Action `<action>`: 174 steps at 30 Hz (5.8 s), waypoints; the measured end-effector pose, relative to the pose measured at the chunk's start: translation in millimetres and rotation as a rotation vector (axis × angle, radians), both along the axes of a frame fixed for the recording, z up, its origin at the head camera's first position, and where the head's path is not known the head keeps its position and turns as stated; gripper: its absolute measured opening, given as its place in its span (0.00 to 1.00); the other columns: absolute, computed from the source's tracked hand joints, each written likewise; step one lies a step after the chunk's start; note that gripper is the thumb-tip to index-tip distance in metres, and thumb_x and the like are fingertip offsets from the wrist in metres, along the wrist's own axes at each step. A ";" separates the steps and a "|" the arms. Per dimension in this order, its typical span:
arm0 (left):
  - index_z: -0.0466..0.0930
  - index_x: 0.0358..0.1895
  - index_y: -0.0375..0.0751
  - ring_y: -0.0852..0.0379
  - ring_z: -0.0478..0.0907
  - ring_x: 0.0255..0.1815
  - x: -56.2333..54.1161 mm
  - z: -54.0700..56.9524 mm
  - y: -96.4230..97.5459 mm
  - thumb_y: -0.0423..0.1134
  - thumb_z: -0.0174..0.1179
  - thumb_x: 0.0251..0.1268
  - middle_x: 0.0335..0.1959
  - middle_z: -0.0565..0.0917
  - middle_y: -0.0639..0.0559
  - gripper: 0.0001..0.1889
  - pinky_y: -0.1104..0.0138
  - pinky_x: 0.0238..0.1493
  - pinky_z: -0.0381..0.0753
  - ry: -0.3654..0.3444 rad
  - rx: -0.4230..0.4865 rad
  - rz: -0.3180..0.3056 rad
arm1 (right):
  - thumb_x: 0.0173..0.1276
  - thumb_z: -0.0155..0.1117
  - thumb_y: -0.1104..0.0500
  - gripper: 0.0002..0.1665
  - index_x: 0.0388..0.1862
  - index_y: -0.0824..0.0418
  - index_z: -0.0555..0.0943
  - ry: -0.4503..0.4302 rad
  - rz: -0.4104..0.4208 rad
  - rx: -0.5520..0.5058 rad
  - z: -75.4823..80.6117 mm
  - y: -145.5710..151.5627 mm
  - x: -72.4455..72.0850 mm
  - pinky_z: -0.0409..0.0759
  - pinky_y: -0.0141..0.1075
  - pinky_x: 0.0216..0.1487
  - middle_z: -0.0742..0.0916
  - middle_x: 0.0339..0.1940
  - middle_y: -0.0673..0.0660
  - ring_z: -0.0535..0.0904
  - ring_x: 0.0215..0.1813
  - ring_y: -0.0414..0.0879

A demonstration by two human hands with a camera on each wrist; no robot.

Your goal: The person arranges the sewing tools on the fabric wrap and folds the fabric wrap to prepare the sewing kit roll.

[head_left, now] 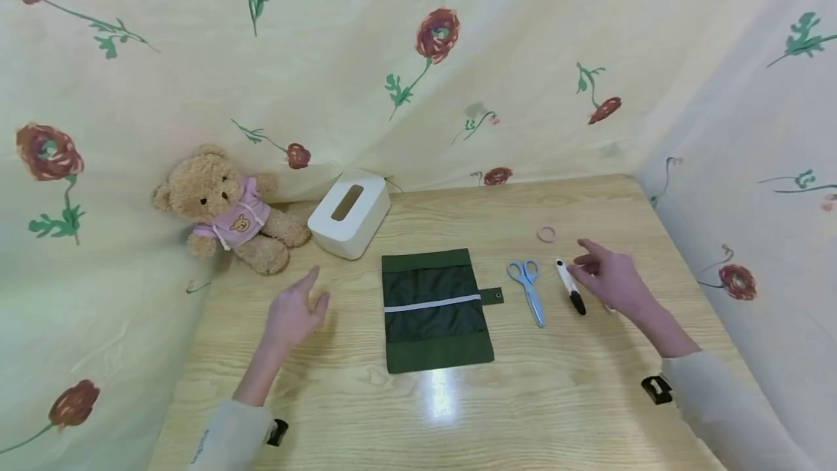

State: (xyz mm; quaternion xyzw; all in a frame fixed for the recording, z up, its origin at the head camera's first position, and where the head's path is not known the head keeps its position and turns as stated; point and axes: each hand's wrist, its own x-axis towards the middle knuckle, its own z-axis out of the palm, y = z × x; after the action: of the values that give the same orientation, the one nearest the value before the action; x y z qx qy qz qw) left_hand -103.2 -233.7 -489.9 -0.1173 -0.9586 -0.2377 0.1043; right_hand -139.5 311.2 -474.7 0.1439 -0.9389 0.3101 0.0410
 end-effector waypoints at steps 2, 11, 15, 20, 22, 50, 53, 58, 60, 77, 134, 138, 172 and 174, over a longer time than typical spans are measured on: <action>0.75 0.61 0.25 0.37 0.84 0.41 3.3 -6.2 12.1 0.32 0.65 0.63 0.47 0.85 0.33 0.24 0.47 0.41 0.81 -0.022 0.077 -0.005 | 0.68 0.67 0.66 0.31 0.63 0.83 0.68 -0.101 -0.023 -0.114 -4.6 -10.8 1.7 0.83 0.41 0.29 0.86 0.41 0.73 0.86 0.37 0.62; 0.78 0.58 0.28 0.49 0.80 0.41 20.1 -53.4 63.7 0.28 0.67 0.62 0.43 0.82 0.42 0.20 0.56 0.42 0.80 -0.167 0.250 -0.054 | 0.66 0.67 0.66 0.36 0.65 0.84 0.62 -0.433 -0.112 -0.233 -34.2 -48.9 5.0 0.84 0.41 0.33 0.79 0.45 0.73 0.84 0.36 0.57; 0.78 0.58 0.29 0.48 0.78 0.42 23.6 -66.5 74.5 0.30 0.70 0.60 0.42 0.79 0.43 0.23 0.54 0.44 0.77 -0.154 0.280 -0.076 | 0.64 0.69 0.65 0.40 0.65 0.85 0.60 -0.438 -0.154 -0.170 -40.5 -57.9 3.0 0.83 0.40 0.30 0.78 0.43 0.73 0.83 0.30 0.52; 0.75 0.61 0.30 0.47 0.73 0.43 22.8 -72.8 84.1 0.33 0.71 0.60 0.41 0.75 0.44 0.26 0.54 0.44 0.74 -0.143 0.260 -0.084 | 0.62 0.69 0.65 0.44 0.67 0.86 0.58 -0.405 -0.184 -0.125 -43.5 -64.9 -1.0 0.78 0.37 0.27 0.79 0.38 0.71 0.80 0.26 0.49; 0.74 0.62 0.31 0.47 0.71 0.44 22.5 -73.6 87.6 0.35 0.71 0.60 0.42 0.74 0.45 0.27 0.54 0.44 0.73 -0.153 0.243 -0.085 | 0.62 0.69 0.65 0.45 0.66 0.87 0.56 -0.392 -0.193 -0.112 -45.0 -66.8 -2.5 0.76 0.36 0.25 0.80 0.36 0.70 0.79 0.25 0.49; 0.78 0.59 0.33 0.44 0.69 0.43 18.3 -85.9 95.7 0.35 0.73 0.57 0.45 0.73 0.42 0.26 0.54 0.45 0.71 -0.107 0.190 -0.098 | 0.57 0.69 0.70 0.51 0.72 0.79 0.51 -0.448 -0.276 -0.157 -50.0 -73.4 -7.7 0.80 0.39 0.31 0.81 0.40 0.71 0.81 0.37 0.58; 0.79 0.58 0.33 0.44 0.69 0.44 15.2 -84.6 95.5 0.32 0.70 0.60 0.45 0.73 0.42 0.22 0.53 0.46 0.71 -0.131 0.226 -0.101 | 0.57 0.71 0.70 0.51 0.72 0.77 0.51 -0.444 -0.274 -0.193 -52.3 -69.1 -8.2 0.81 0.39 0.31 0.82 0.41 0.72 0.82 0.36 0.58; 0.79 0.57 0.32 0.44 0.69 0.44 12.1 -81.1 95.8 0.28 0.68 0.61 0.43 0.73 0.42 0.20 0.52 0.45 0.71 -0.154 0.252 -0.099 | 0.58 0.72 0.70 0.52 0.73 0.76 0.51 -0.439 -0.245 -0.214 -55.3 -62.8 -9.2 0.82 0.39 0.30 0.83 0.38 0.70 0.82 0.34 0.55; 0.79 0.57 0.33 0.44 0.69 0.44 11.7 -80.3 96.0 0.28 0.68 0.60 0.43 0.73 0.42 0.21 0.53 0.45 0.71 -0.161 0.254 -0.093 | 0.58 0.71 0.70 0.51 0.74 0.75 0.52 -0.440 -0.235 -0.213 -55.9 -61.9 -9.8 0.82 0.38 0.29 0.82 0.38 0.68 0.82 0.34 0.53; 0.78 0.55 0.35 0.44 0.69 0.44 14.5 -82.2 95.5 0.28 0.70 0.59 0.41 0.72 0.44 0.21 0.52 0.45 0.71 -0.174 0.271 -0.066 | 0.63 0.68 0.71 0.50 0.77 0.68 0.51 -0.459 -0.180 -0.383 -55.5 -68.5 -8.4 0.83 0.40 0.34 0.82 0.45 0.71 0.82 0.40 0.51; 0.75 0.51 0.38 0.44 0.69 0.42 15.2 -86.5 96.3 0.26 0.70 0.57 0.39 0.71 0.44 0.20 0.52 0.43 0.70 -0.120 0.279 -0.059 | 0.65 0.64 0.74 0.48 0.77 0.63 0.50 -0.439 0.026 -0.619 -63.7 -232.2 -51.3 0.83 0.42 0.35 0.84 0.39 0.67 0.84 0.39 0.55; 0.75 0.51 0.38 0.44 0.69 0.43 15.0 -85.7 96.3 0.25 0.70 0.55 0.39 0.71 0.44 0.20 0.53 0.44 0.70 -0.113 0.267 -0.060 | 0.65 0.65 0.73 0.48 0.77 0.62 0.51 -0.423 0.021 -0.594 -64.7 -243.1 -53.5 0.82 0.41 0.35 0.84 0.39 0.66 0.84 0.40 0.56; 0.75 0.53 0.38 0.46 0.67 0.42 13.2 -89.0 93.6 0.27 0.69 0.58 0.40 0.70 0.44 0.20 0.55 0.41 0.68 -0.130 0.247 -0.071 | 0.63 0.68 0.71 0.46 0.75 0.61 0.55 -0.369 0.011 -0.490 -76.6 -298.9 -56.4 0.82 0.44 0.42 0.84 0.39 0.64 0.84 0.43 0.56; 0.75 0.53 0.38 0.45 0.67 0.42 13.5 -88.4 93.9 0.27 0.69 0.58 0.41 0.71 0.44 0.20 0.55 0.41 0.68 -0.127 0.250 -0.071 | 0.63 0.69 0.71 0.46 0.75 0.61 0.55 -0.374 0.007 -0.473 -76.7 -299.3 -55.9 0.82 0.44 0.42 0.84 0.39 0.64 0.84 0.42 0.56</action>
State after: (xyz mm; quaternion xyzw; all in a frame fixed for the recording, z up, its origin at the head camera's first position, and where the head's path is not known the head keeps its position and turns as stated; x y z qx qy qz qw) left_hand -89.7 -139.8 -578.3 -0.1220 -0.9215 -0.3656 0.0487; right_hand -195.3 11.9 -551.4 0.0740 -0.8314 0.5414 -0.1011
